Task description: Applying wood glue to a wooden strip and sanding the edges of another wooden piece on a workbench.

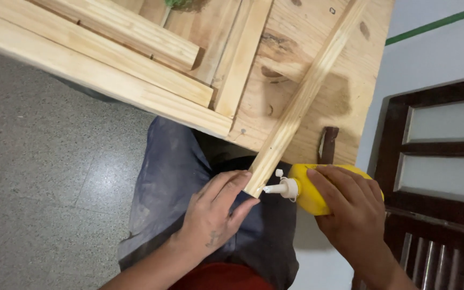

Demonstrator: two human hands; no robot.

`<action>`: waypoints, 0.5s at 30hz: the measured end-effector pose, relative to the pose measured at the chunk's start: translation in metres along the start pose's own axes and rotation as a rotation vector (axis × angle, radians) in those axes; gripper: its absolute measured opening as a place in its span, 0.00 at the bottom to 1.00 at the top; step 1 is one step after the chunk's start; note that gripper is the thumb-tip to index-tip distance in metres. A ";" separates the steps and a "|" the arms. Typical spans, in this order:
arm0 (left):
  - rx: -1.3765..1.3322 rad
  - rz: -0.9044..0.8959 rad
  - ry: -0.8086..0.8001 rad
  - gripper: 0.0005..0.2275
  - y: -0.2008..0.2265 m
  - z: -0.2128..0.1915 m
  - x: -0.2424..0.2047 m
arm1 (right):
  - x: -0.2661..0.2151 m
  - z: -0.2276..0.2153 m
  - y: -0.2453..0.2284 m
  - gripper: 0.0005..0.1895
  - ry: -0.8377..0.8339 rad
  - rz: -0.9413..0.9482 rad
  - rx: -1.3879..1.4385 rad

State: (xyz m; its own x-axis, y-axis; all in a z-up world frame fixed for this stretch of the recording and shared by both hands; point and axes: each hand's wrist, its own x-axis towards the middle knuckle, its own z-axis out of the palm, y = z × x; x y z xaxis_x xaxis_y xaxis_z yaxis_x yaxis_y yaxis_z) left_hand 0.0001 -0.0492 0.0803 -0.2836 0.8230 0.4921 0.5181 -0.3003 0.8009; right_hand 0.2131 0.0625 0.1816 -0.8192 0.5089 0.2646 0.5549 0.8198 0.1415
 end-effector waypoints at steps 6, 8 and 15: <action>0.024 -0.003 -0.028 0.16 0.001 -0.003 0.004 | 0.004 -0.007 -0.002 0.21 -0.002 0.040 0.065; 0.022 -0.026 -0.055 0.16 0.002 -0.003 0.003 | 0.009 -0.008 -0.002 0.20 0.006 0.052 0.027; -0.028 -0.062 -0.058 0.17 0.001 -0.003 0.003 | 0.024 -0.006 0.004 0.23 0.017 -0.039 -0.156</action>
State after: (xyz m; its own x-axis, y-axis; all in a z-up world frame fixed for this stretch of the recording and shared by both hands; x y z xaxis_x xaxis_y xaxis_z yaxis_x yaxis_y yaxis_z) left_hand -0.0027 -0.0483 0.0836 -0.2672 0.8668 0.4210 0.4780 -0.2601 0.8390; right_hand 0.1963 0.0767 0.1946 -0.8386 0.4722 0.2718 0.5398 0.7874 0.2976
